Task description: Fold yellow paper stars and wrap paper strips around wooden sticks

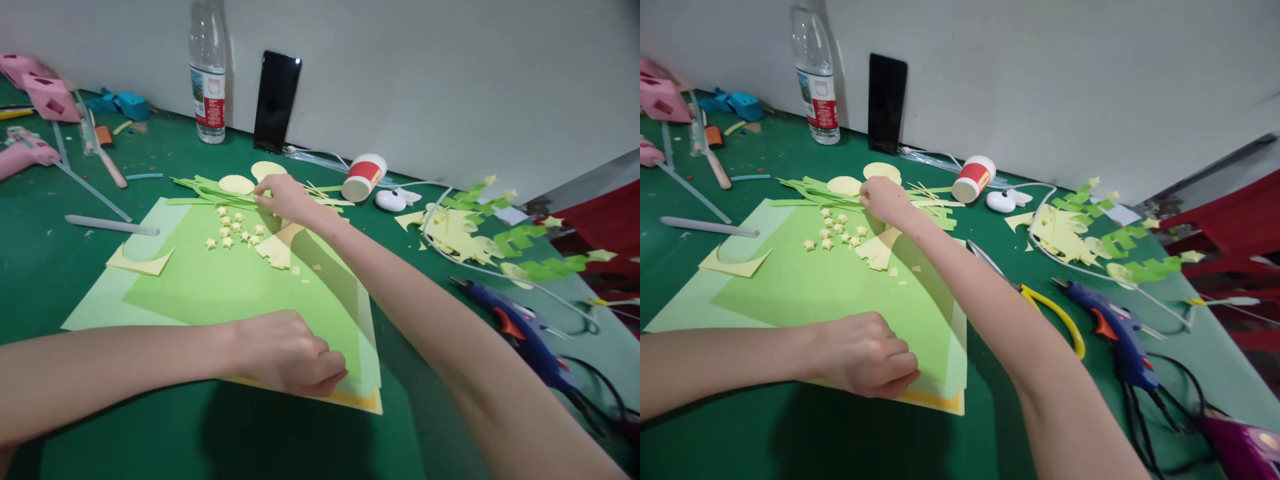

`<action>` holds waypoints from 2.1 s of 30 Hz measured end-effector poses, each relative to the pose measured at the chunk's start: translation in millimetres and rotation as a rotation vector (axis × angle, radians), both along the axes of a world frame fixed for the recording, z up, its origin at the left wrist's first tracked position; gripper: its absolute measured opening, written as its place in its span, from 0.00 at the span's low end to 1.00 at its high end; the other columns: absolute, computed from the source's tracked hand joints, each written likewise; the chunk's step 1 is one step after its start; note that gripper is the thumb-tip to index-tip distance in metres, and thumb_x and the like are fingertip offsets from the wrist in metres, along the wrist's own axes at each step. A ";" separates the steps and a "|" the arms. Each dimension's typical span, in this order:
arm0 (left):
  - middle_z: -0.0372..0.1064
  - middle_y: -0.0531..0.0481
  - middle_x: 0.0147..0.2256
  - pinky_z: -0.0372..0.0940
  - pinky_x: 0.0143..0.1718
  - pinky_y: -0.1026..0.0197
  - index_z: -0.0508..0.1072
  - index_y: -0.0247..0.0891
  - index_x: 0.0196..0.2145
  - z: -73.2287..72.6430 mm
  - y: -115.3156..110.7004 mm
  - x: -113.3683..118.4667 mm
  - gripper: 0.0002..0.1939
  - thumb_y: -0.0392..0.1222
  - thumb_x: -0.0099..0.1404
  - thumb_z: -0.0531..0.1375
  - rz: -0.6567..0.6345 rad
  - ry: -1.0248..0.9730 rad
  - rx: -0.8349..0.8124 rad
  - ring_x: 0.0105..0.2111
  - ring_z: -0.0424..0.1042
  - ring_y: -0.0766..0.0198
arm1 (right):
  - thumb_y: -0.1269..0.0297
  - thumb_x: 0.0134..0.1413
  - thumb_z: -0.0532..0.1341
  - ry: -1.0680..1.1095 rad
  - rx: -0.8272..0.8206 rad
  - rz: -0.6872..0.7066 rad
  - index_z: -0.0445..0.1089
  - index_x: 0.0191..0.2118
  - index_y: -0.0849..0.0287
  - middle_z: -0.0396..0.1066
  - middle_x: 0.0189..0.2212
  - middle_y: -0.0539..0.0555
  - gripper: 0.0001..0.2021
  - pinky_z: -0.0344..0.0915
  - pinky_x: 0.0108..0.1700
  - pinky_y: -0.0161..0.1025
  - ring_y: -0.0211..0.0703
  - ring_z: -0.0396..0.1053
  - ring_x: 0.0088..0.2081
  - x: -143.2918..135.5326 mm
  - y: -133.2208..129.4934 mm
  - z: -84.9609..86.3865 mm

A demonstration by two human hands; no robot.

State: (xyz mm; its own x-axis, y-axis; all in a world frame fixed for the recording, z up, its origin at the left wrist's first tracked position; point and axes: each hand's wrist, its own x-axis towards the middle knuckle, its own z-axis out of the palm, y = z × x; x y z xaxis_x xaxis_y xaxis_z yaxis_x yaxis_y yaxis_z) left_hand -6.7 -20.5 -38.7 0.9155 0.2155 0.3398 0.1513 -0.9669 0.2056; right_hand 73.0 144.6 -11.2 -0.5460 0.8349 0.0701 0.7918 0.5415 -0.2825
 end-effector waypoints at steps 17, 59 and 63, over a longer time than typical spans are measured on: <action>0.62 0.55 0.14 0.45 0.15 0.62 0.62 0.36 0.17 -4.6 0.4 0.7 0.14 0.35 0.60 0.50 -0.005 -0.035 0.067 0.14 0.56 0.69 | 0.61 0.56 0.55 0.281 0.049 -0.127 0.66 0.41 0.65 0.67 0.40 0.54 0.12 0.64 0.44 0.45 0.43 0.66 0.41 21.3 14.9 45.1; 0.71 0.53 0.31 0.62 0.31 0.66 0.74 0.38 0.31 52.1 41.5 -5.9 0.07 0.43 0.58 0.59 0.537 -0.529 -0.878 0.30 0.67 0.68 | 0.66 0.58 0.52 1.202 -1.338 -0.310 0.71 0.33 0.67 0.73 0.24 0.56 0.13 0.66 0.21 0.27 0.33 0.69 0.18 81.8 -174.1 17.9; 0.71 0.54 0.30 0.63 0.36 0.64 0.73 0.39 0.30 52.3 30.2 -4.2 0.03 0.34 0.56 0.60 0.449 -0.629 -0.725 0.32 0.69 0.67 | 0.63 0.58 0.52 1.343 -1.281 -0.283 0.71 0.35 0.63 0.73 0.28 0.54 0.12 0.67 0.26 0.28 0.34 0.71 0.27 84.7 -172.2 18.8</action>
State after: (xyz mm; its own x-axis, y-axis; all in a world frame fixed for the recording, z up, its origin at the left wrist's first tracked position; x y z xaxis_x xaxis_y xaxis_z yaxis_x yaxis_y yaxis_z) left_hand -10.9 9.8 13.6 0.4052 0.8317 0.3797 0.1299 -0.4635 0.8765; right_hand 157.6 -27.7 7.6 -0.5192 0.7654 -0.3803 -0.2555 -0.5636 -0.7855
